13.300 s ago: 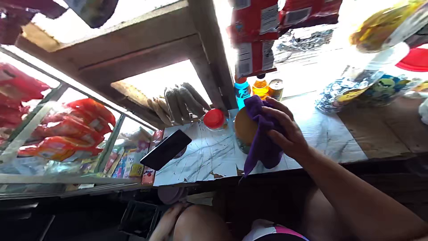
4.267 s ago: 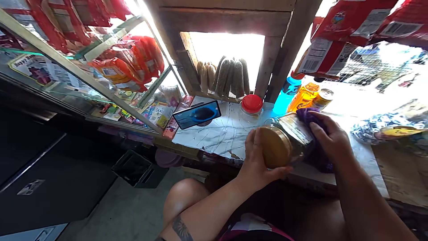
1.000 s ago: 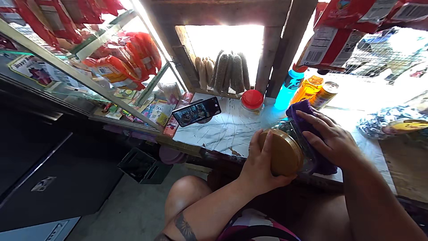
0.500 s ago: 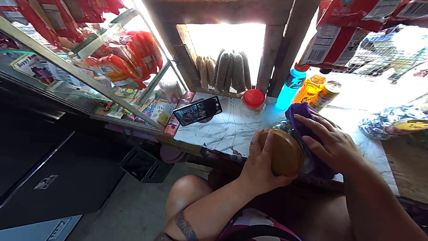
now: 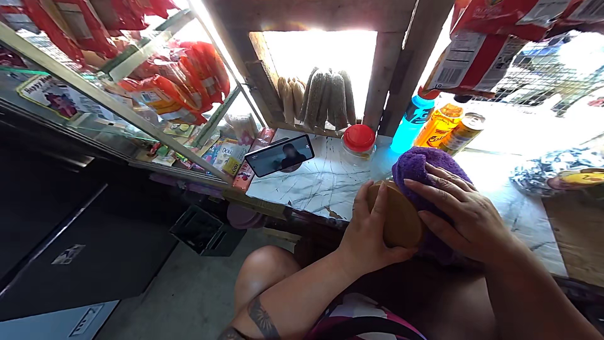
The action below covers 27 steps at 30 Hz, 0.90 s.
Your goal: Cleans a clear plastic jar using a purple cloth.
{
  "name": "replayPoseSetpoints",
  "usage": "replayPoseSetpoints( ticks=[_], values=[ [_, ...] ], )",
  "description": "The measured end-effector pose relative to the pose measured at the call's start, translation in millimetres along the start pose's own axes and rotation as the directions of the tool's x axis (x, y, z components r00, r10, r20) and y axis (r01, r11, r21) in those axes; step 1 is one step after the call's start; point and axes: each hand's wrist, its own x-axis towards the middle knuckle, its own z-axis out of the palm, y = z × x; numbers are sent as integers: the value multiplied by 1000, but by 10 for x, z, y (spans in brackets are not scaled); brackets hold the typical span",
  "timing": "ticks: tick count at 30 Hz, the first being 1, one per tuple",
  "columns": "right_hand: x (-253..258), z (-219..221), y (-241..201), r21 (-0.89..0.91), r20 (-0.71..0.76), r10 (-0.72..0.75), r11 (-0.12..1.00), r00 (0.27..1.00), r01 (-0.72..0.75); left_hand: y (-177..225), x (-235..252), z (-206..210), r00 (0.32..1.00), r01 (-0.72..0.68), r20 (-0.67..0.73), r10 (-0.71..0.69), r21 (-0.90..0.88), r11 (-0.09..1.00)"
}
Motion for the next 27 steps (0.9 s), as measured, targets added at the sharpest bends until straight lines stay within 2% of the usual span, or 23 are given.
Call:
replayPoseSetpoints(
  ticks=[8,13,27],
  values=[
    [5,19,-13,27,-30,-45,999,999,46,-17,34,-38,1000,7,18,-7,-9,1000],
    [12,50,-26,50,-67,-37,998,997,40,-16,54,-61,999,44,-26,-44,13,999],
    [-33,125,35,140,-113,-17,990,993,32,-65,176,-152,982,181,-23,-186,-139,974]
  ],
)
